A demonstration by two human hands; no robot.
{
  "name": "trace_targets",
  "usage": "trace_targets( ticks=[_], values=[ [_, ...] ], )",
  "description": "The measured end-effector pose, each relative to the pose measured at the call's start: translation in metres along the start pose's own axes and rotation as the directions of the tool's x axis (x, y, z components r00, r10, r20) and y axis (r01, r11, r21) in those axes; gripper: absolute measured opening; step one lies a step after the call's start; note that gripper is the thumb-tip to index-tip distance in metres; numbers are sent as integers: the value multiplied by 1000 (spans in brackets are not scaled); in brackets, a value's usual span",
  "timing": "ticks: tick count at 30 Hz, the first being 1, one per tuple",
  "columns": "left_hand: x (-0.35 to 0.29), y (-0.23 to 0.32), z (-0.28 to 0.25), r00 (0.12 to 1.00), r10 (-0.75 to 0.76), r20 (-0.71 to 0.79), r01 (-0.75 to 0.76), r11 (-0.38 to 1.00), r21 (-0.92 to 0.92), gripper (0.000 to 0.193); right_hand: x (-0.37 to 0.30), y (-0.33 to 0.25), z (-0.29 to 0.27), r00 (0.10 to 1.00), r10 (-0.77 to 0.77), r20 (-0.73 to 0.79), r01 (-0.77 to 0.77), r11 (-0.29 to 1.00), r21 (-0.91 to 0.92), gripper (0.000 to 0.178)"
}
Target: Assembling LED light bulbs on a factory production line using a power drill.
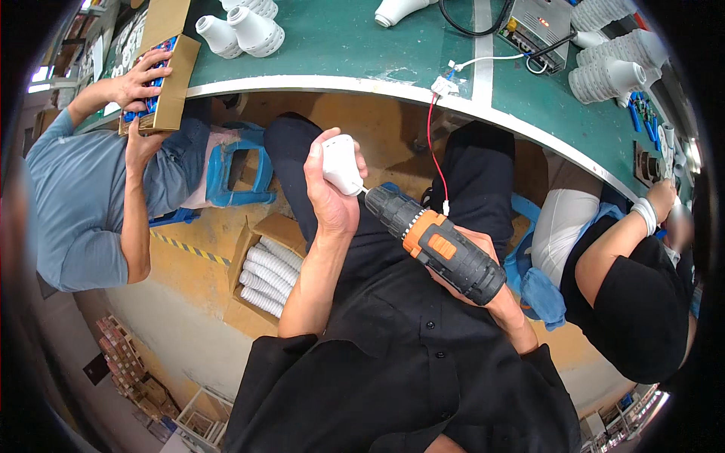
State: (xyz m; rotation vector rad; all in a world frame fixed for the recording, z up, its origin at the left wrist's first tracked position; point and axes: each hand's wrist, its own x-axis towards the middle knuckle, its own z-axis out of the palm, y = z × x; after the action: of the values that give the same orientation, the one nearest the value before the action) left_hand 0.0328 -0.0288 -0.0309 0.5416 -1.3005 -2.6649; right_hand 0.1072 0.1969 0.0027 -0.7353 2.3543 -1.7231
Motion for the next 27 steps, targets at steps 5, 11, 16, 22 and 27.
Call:
trace_targets(
  ticks=[5,11,16,22,27],
  values=[
    [4,-6,-1,999,20,45,-19,1000,-18,56,-2,0,-1,1000,-20,-24,20,1000,-23,29],
    [8,-8,-3,997,16,73,-10,996,-85,62,-1,0,-9,993,49,103,-39,995,-97,28],
    [9,-4,2,998,58,2,-57,998,-25,63,8,-12,-5,997,73,21,-73,997,-22,27],
    [7,-23,17,995,98,18,-97,995,-24,58,2,-19,-10,992,123,26,-122,992,-42,19],
    [-1,-13,14,989,150,-1,-150,987,54,54,-2,-22,-7,971,230,64,-231,973,1,22]
  ],
)
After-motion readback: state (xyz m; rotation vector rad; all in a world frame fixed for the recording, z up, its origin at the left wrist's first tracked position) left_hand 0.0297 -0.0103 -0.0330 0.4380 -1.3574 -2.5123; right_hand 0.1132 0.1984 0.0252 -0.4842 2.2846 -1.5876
